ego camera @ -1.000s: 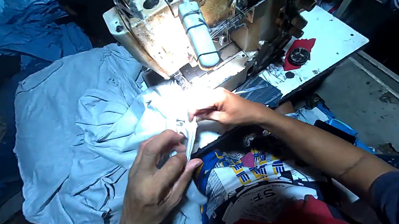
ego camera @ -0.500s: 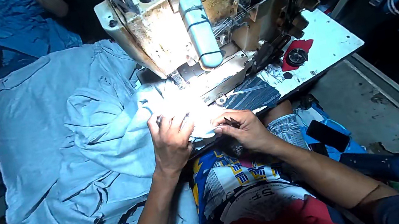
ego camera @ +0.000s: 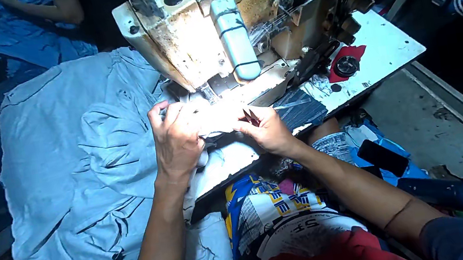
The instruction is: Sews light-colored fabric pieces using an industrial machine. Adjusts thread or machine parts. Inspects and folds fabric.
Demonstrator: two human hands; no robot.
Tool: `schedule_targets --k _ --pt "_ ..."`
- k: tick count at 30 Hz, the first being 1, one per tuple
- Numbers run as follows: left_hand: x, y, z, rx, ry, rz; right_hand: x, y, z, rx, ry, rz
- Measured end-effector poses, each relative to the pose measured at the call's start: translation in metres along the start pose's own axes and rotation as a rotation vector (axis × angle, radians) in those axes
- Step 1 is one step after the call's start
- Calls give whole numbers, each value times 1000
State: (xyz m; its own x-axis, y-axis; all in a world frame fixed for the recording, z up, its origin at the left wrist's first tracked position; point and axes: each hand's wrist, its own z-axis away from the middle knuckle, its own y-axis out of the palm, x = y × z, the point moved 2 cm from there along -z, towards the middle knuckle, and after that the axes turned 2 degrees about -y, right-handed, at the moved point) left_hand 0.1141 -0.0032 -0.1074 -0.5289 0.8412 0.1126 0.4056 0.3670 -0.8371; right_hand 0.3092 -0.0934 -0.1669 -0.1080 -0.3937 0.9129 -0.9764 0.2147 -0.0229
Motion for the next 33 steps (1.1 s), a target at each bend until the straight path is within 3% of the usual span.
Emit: schedule_targets --k 3,6,9,12,18,27,33 --pt "4 -7 0 39 -29 68 0 2 -5 -6 -34 34" --pt "-2 -14 2 88 -168 134 0 3 -9 8 -79 46" --pt "-25 -8 9 -30 -314 105 5 3 -13 9 -111 10" --pt "-42 15 7 -175 -355 7 12 2 -16 8 -159 -6" --pt "-30 38 2 -316 -270 -34 17 1 -16 -30 -169 35" --pt "-5 13 3 -133 -43 76 4 1 -7 -40 -74 -56" --pt "-1 10 5 -96 -24 61 -1 4 -5 -53 -65 -28"
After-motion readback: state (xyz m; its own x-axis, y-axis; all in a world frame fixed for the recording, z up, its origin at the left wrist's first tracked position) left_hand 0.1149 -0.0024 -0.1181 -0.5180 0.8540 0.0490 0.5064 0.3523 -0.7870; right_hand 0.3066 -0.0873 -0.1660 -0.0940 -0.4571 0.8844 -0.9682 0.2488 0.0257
